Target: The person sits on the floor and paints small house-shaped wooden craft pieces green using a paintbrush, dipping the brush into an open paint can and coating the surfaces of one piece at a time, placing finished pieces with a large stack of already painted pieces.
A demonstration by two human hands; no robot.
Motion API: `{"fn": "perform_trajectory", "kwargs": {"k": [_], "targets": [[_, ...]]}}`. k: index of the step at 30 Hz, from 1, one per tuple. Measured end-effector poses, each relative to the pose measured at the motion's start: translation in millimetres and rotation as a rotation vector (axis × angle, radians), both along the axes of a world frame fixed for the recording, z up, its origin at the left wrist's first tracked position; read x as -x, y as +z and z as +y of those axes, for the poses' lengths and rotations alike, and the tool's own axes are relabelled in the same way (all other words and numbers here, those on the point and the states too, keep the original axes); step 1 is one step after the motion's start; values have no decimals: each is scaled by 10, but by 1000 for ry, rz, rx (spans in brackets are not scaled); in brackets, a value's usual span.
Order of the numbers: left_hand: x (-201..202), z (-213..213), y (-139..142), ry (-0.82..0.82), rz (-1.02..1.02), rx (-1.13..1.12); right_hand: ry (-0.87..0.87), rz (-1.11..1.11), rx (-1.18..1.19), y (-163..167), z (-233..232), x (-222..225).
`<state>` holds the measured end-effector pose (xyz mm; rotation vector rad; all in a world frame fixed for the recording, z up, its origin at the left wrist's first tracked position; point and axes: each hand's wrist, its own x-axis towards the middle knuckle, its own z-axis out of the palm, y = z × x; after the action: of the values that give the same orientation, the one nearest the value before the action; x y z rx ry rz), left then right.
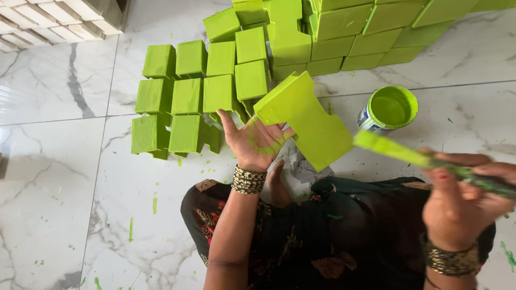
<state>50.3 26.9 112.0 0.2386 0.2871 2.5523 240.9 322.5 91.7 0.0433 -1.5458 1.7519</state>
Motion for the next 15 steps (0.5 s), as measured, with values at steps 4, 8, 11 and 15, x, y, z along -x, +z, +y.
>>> {"fn": "perform_trajectory", "kwargs": {"k": [4,8,11,15], "targets": [[-25,117,30,54,6,36,77,-18,21,-55,-425,46],[-34,214,69,132,-113,-78,55,-72,-97,14,-568,-8],[-41,204,105,221,-19,-31,-53,-131,-277,143,-518,-169],[-138,246,163,243,164,-171,-152,-58,-492,310,-523,-265]]}}
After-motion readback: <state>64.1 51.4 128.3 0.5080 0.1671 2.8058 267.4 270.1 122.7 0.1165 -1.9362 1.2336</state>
